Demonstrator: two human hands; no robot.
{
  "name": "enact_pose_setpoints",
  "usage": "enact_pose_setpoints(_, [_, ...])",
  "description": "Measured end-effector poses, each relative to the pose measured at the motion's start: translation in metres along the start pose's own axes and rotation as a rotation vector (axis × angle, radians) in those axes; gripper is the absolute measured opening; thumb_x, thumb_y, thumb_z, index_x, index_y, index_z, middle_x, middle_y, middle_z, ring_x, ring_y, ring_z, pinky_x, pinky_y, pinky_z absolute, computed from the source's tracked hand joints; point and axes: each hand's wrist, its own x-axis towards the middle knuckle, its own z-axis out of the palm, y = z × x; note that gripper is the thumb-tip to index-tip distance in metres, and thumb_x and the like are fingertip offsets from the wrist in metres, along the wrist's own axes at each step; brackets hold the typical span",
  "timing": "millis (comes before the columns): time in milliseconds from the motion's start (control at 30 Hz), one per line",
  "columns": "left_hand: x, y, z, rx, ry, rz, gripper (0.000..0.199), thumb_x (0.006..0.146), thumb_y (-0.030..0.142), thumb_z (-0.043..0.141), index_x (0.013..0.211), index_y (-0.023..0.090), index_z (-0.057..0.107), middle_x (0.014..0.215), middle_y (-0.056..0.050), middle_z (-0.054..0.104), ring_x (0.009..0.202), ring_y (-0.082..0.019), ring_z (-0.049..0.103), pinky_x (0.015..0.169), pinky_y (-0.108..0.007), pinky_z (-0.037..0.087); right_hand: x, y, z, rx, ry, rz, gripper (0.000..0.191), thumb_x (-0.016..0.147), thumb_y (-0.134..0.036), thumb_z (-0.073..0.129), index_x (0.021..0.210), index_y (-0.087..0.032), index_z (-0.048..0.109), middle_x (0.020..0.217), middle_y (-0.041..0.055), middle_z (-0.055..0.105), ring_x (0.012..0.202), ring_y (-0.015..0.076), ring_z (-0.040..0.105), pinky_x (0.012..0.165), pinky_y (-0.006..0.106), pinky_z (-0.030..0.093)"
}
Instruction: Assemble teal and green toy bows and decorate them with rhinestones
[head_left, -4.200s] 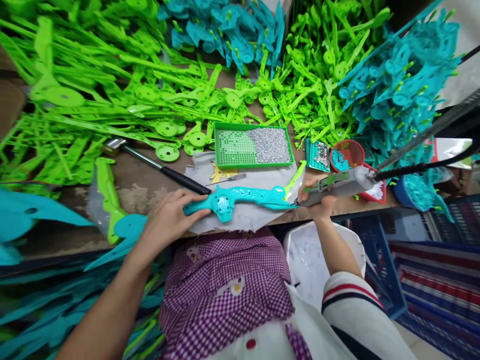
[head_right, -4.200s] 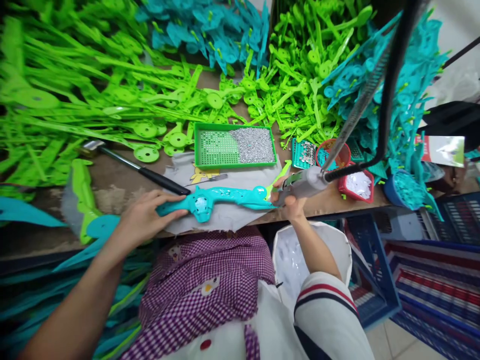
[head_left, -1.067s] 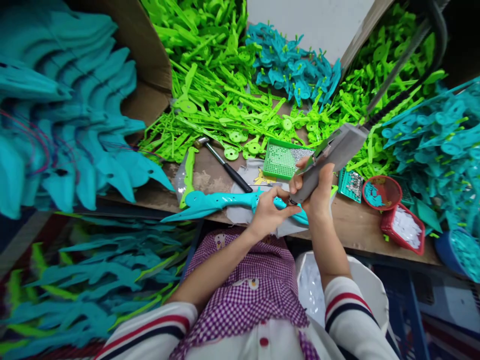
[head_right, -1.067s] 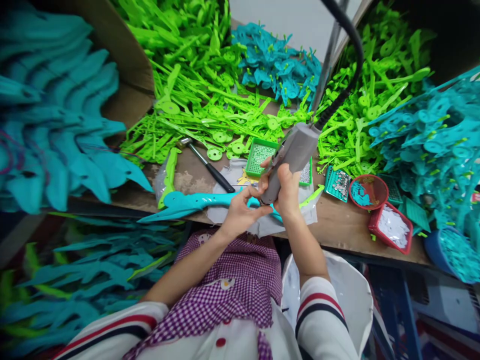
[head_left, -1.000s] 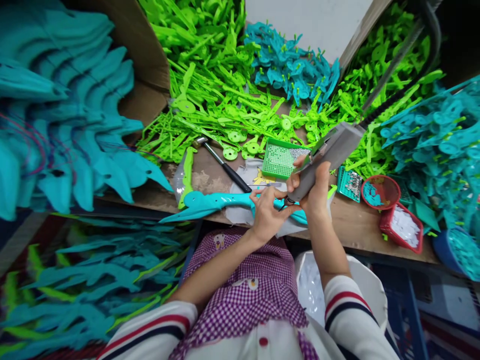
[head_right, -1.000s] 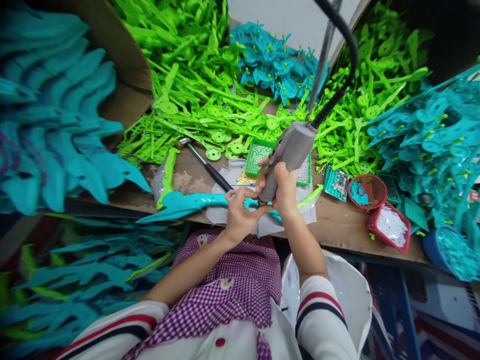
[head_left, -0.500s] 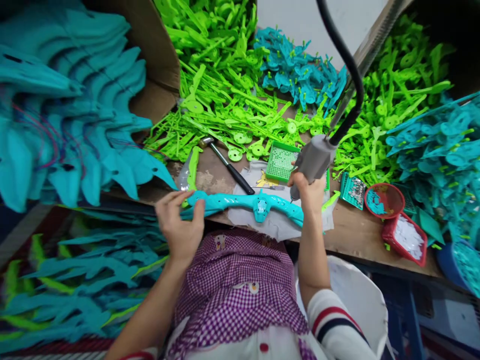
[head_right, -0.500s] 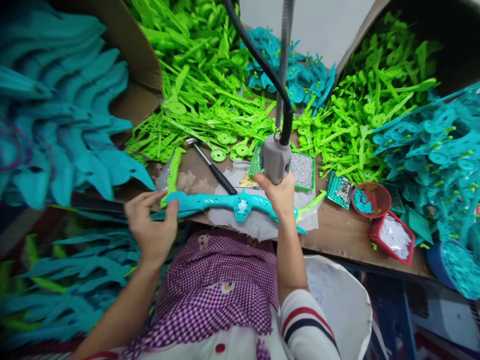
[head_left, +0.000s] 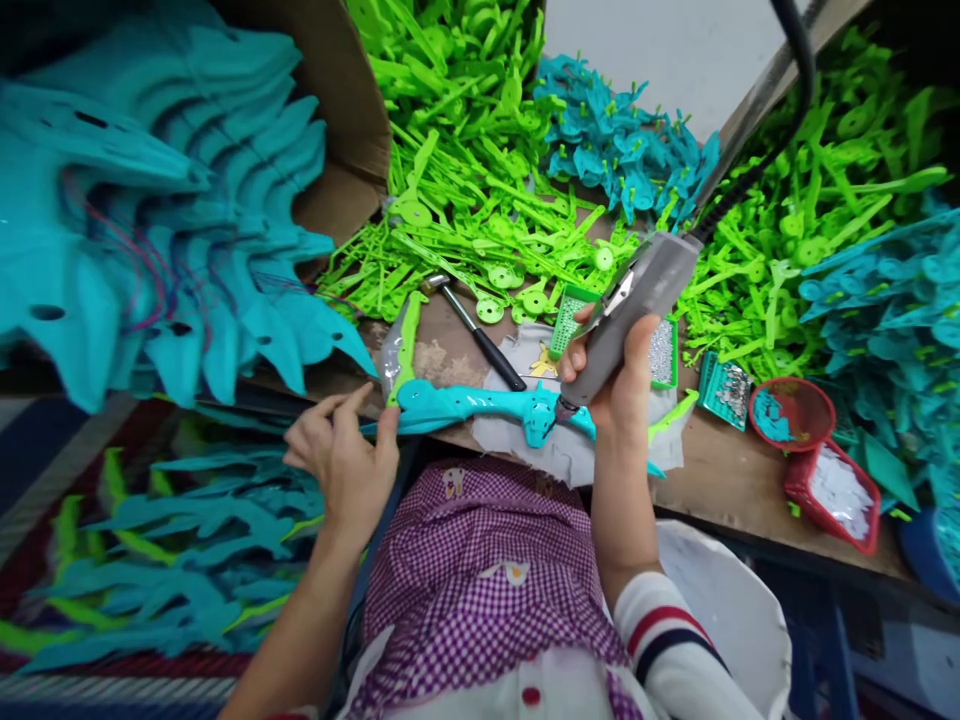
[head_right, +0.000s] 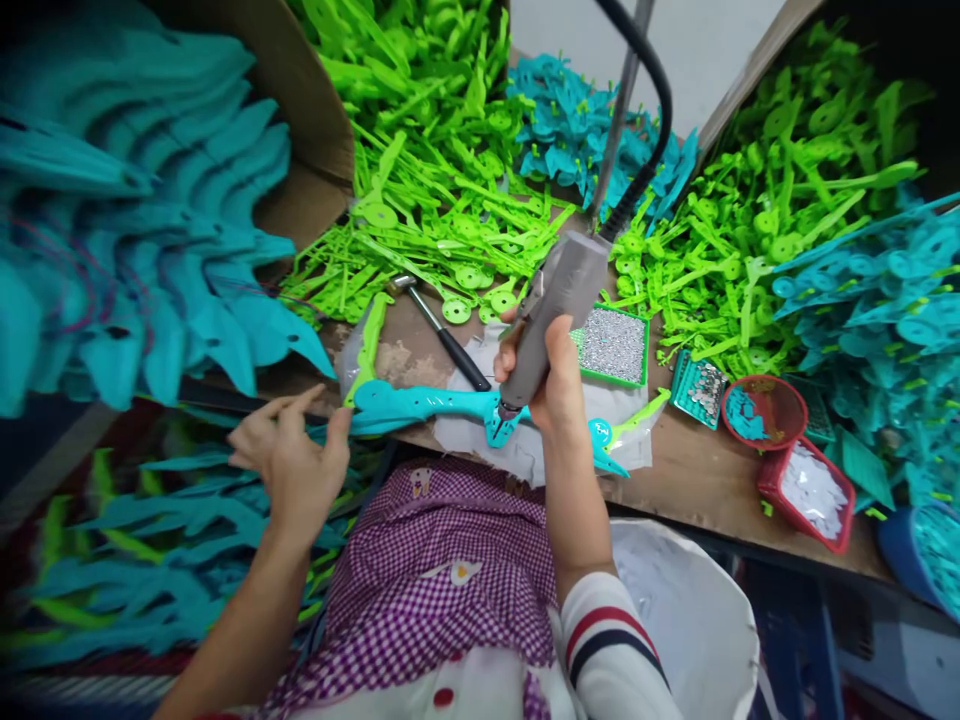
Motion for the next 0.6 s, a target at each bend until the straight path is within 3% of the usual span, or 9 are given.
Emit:
enact_pose_setpoints(33, [-0.001, 0.015, -0.003, -0.066, -0.01, 0.011, 0.045, 0.094, 0.049, 0.055, 0.129, 0.021, 0.062, 0.13, -0.015, 0.056, 0.131, -0.036, 0.043, 0.113, -0.057, 0.028, 0.001, 0.0, 0.002, 0.013, -0.005, 0.022, 0.072, 0.077, -0.09, 0.039, 0.092, -0.024, 0.063, 0.055, -0.0043, 0.046, 0.049, 0.0121, 0.05, 0.046, 0.026, 0.041])
enact_pose_setpoints(67, [-0.002, 0.031, -0.003, -0.208, -0.112, 0.046, 0.043, 0.096, 0.048, 0.052, 0.129, 0.023, 0.062, 0.128, -0.013, 0.059, 0.128, -0.033, 0.048, 0.113, -0.054, 0.031, 0.002, 0.001, 0.005, 0.026, -0.012, 0.041, 0.074, 0.076, -0.091, 0.038, 0.091, -0.024, 0.063, 0.054, -0.0044, 0.046, 0.05, 0.0123, 0.051, 0.046, 0.026, 0.041])
enact_pose_setpoints(167, [-0.004, 0.08, 0.007, -0.755, -0.656, 0.069, 0.046, 0.1, 0.049, 0.044, 0.131, 0.021, 0.062, 0.126, -0.011, 0.065, 0.121, -0.027, 0.058, 0.108, -0.043, 0.042, 0.003, 0.005, 0.014, 0.063, -0.029, 0.082, 0.076, 0.074, -0.092, 0.04, 0.092, -0.023, 0.064, 0.053, -0.0047, 0.046, 0.053, 0.0129, 0.053, 0.048, 0.025, 0.042])
enact_pose_setpoints(267, [-0.005, 0.114, 0.028, -1.036, -0.88, -0.047, 0.048, 0.096, 0.056, 0.05, 0.113, 0.017, 0.071, 0.106, -0.011, 0.073, 0.098, -0.024, 0.067, 0.091, -0.037, 0.051, 0.0, 0.007, 0.022, 0.084, 0.011, 0.091, 0.07, 0.075, -0.088, 0.046, 0.094, -0.023, 0.063, 0.055, -0.0048, 0.048, 0.056, 0.0124, 0.055, 0.052, 0.025, 0.043])
enact_pose_setpoints(333, [-0.01, 0.125, 0.04, -1.031, -0.806, -0.075, 0.041, 0.087, 0.056, 0.065, 0.098, 0.017, 0.073, 0.091, -0.008, 0.073, 0.084, -0.022, 0.067, 0.082, -0.036, 0.053, -0.004, 0.006, 0.023, 0.087, 0.039, 0.079, 0.069, 0.076, -0.087, 0.047, 0.095, -0.023, 0.063, 0.056, -0.0049, 0.048, 0.057, 0.0122, 0.055, 0.052, 0.025, 0.042])
enact_pose_setpoints(467, [-0.019, 0.132, 0.051, -0.723, -0.222, -0.027, 0.032, 0.07, 0.046, 0.084, 0.078, 0.019, 0.069, 0.082, -0.005, 0.071, 0.089, -0.024, 0.065, 0.103, -0.047, 0.042, -0.007, 0.005, 0.02, 0.047, 0.069, 0.035, 0.065, 0.073, -0.083, 0.056, 0.097, -0.023, 0.062, 0.061, -0.0042, 0.052, 0.06, 0.0125, 0.057, 0.055, 0.026, 0.042])
enact_pose_setpoints(500, [-0.018, 0.131, 0.052, -0.678, -0.145, -0.015, 0.033, 0.069, 0.046, 0.085, 0.078, 0.019, 0.069, 0.085, -0.006, 0.072, 0.094, -0.026, 0.065, 0.108, -0.049, 0.037, -0.006, 0.005, 0.019, 0.035, 0.075, 0.03, 0.064, 0.072, -0.082, 0.059, 0.098, -0.023, 0.061, 0.063, -0.0039, 0.054, 0.062, 0.0126, 0.057, 0.056, 0.026, 0.042])
enact_pose_setpoints(533, [-0.016, 0.13, 0.053, -0.685, -0.152, 0.004, 0.034, 0.07, 0.048, 0.084, 0.082, 0.019, 0.07, 0.09, -0.007, 0.073, 0.098, -0.027, 0.064, 0.11, -0.05, 0.034, -0.006, 0.005, 0.018, 0.026, 0.079, 0.032, 0.064, 0.072, -0.081, 0.061, 0.099, -0.023, 0.061, 0.064, -0.0037, 0.054, 0.063, 0.0127, 0.058, 0.056, 0.026, 0.042])
enact_pose_setpoints(600, [-0.008, 0.125, 0.052, -0.829, -0.419, 0.045, 0.038, 0.079, 0.055, 0.074, 0.092, 0.019, 0.072, 0.1, -0.009, 0.073, 0.103, -0.027, 0.064, 0.106, -0.046, 0.04, -0.005, 0.006, 0.017, 0.017, 0.076, 0.045, 0.065, 0.071, -0.081, 0.061, 0.1, -0.023, 0.061, 0.065, -0.0031, 0.055, 0.064, 0.013, 0.058, 0.057, 0.026, 0.042])
